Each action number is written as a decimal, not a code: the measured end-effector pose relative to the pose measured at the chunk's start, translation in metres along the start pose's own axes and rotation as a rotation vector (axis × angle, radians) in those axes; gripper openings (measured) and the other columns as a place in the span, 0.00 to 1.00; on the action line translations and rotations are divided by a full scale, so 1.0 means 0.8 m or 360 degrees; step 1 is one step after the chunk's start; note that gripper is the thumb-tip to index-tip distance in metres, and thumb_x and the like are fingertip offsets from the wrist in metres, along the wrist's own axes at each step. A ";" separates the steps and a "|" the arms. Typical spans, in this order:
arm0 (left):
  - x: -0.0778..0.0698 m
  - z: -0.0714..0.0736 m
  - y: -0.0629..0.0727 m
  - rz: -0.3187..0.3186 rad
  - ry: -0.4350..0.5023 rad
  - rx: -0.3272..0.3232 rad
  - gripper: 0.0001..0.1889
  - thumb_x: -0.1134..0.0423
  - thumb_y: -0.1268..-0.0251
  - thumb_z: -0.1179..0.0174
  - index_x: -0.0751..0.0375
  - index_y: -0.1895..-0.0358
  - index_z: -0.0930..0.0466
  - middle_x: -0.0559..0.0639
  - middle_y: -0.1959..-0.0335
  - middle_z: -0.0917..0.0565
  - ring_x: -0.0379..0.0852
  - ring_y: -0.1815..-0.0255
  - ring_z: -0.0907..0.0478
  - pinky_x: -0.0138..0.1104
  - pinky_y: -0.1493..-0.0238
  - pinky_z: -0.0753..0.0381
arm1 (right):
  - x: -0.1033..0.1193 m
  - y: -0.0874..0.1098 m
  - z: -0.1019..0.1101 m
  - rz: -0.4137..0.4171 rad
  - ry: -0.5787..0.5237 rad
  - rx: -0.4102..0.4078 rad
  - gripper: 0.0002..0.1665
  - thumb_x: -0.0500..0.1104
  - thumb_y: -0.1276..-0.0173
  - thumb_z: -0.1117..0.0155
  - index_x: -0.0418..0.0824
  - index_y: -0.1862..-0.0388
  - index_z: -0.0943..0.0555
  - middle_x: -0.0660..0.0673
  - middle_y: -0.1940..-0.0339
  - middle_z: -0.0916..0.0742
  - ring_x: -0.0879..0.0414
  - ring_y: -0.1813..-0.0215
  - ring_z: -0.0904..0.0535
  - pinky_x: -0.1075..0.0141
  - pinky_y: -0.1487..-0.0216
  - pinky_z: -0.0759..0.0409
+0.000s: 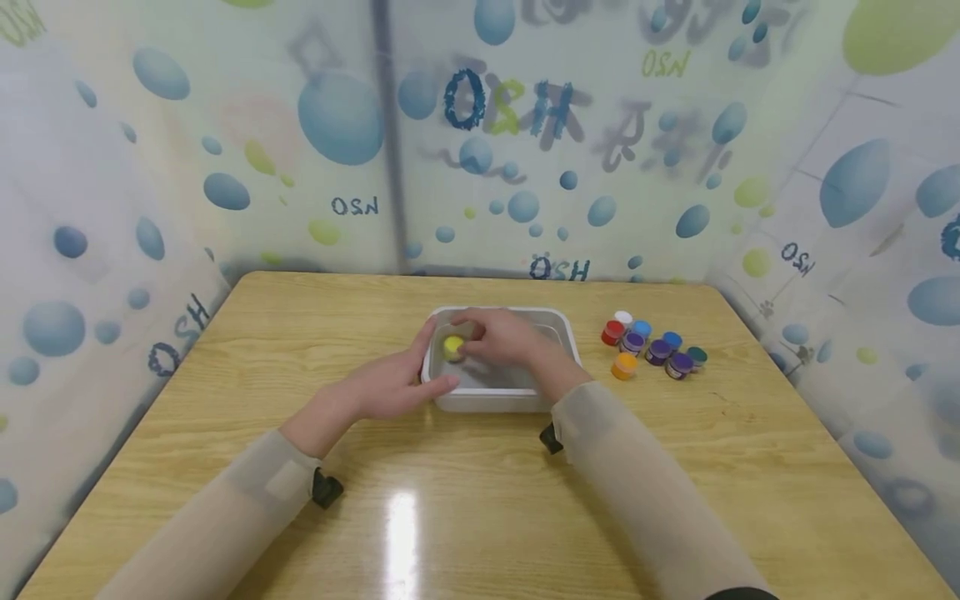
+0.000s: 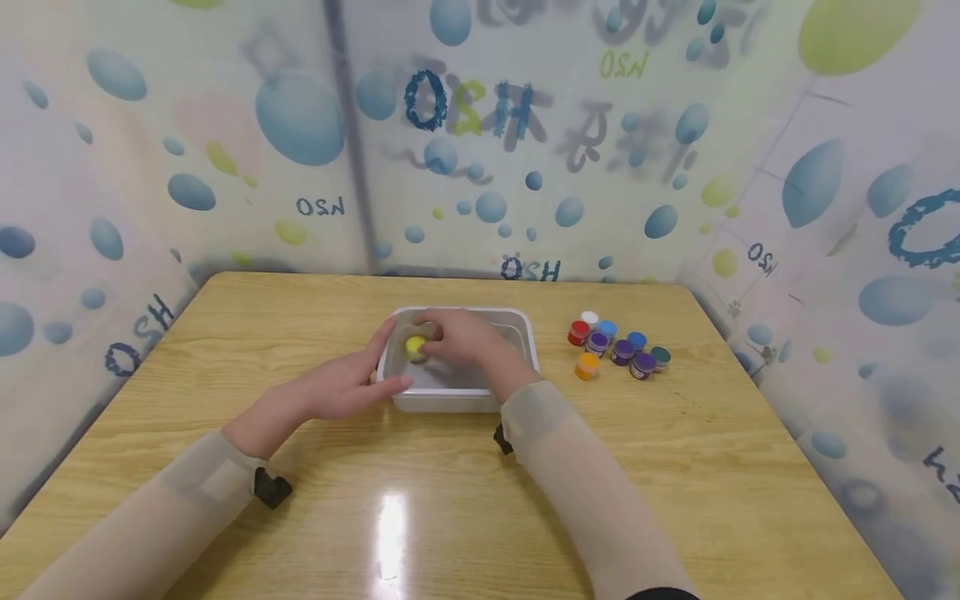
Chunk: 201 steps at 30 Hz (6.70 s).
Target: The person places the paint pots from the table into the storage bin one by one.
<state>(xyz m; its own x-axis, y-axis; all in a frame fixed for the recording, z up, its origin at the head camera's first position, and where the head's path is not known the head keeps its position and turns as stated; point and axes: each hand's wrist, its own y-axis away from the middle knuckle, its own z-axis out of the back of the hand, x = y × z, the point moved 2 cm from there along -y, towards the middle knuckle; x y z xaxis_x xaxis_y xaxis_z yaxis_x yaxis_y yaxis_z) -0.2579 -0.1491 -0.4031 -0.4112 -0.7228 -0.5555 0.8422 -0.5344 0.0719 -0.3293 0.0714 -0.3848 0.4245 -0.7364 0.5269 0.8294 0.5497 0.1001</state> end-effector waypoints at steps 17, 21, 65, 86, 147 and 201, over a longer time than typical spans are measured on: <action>-0.002 -0.002 0.000 0.0020 -0.0011 -0.0020 0.58 0.27 0.18 0.50 0.52 0.09 0.78 0.71 0.22 0.25 0.53 0.40 0.14 0.56 0.30 0.19 | -0.032 0.099 0.062 -0.0078 0.0008 -0.0277 0.27 0.53 0.18 0.31 0.50 0.24 0.19 0.46 0.50 0.09 0.51 0.56 0.16 0.57 0.54 0.16; -0.001 -0.001 0.001 0.0040 -0.0024 -0.0016 0.58 0.26 0.18 0.51 0.51 0.09 0.79 0.72 0.24 0.24 0.52 0.43 0.14 0.55 0.31 0.19 | -0.048 0.126 0.073 -0.0097 0.0000 -0.0329 0.27 0.53 0.18 0.31 0.47 0.25 0.19 0.45 0.51 0.08 0.52 0.59 0.17 0.57 0.56 0.17; -0.002 0.002 0.001 0.0045 0.0014 0.0002 0.58 0.27 0.19 0.49 0.50 0.09 0.79 0.70 0.29 0.18 0.52 0.41 0.15 0.55 0.30 0.20 | -0.195 0.222 0.078 -0.0465 -0.0021 -0.0167 0.29 0.49 0.17 0.32 0.34 0.27 0.23 0.44 0.63 0.13 0.53 0.69 0.19 0.61 0.66 0.20; -0.001 0.003 0.002 0.0061 0.0019 0.0022 0.58 0.27 0.19 0.50 0.51 0.09 0.79 0.71 0.27 0.20 0.52 0.42 0.15 0.54 0.29 0.20 | -0.159 0.235 0.101 -0.0333 -0.0030 -0.0523 0.25 0.52 0.21 0.26 0.38 0.37 0.19 0.45 0.60 0.12 0.53 0.64 0.21 0.66 0.65 0.23; 0.002 0.003 0.000 0.0079 0.0072 0.0059 0.59 0.22 0.22 0.51 0.47 0.09 0.78 0.64 0.29 0.18 0.49 0.51 0.16 0.46 0.45 0.18 | 0.004 0.033 0.002 0.0046 -0.0040 -0.0057 0.19 0.56 0.25 0.23 0.49 0.43 0.14 0.52 0.59 0.11 0.54 0.56 0.18 0.59 0.49 0.18; 0.001 0.000 0.000 0.0074 0.0065 0.0033 0.59 0.22 0.22 0.51 0.48 0.08 0.77 0.67 0.25 0.21 0.50 0.48 0.16 0.52 0.39 0.16 | -0.003 0.049 0.009 0.0081 -0.0164 0.0019 0.18 0.46 0.20 0.30 0.46 0.35 0.14 0.49 0.54 0.10 0.53 0.52 0.17 0.59 0.46 0.15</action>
<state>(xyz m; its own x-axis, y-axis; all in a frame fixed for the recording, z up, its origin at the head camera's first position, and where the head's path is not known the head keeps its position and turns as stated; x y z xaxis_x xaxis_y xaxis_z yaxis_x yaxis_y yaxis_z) -0.2582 -0.1498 -0.4035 -0.3571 -0.7287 -0.5843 0.8523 -0.5102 0.1153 -0.3002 0.0976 -0.3758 0.4256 -0.6634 0.6155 0.8031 0.5903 0.0808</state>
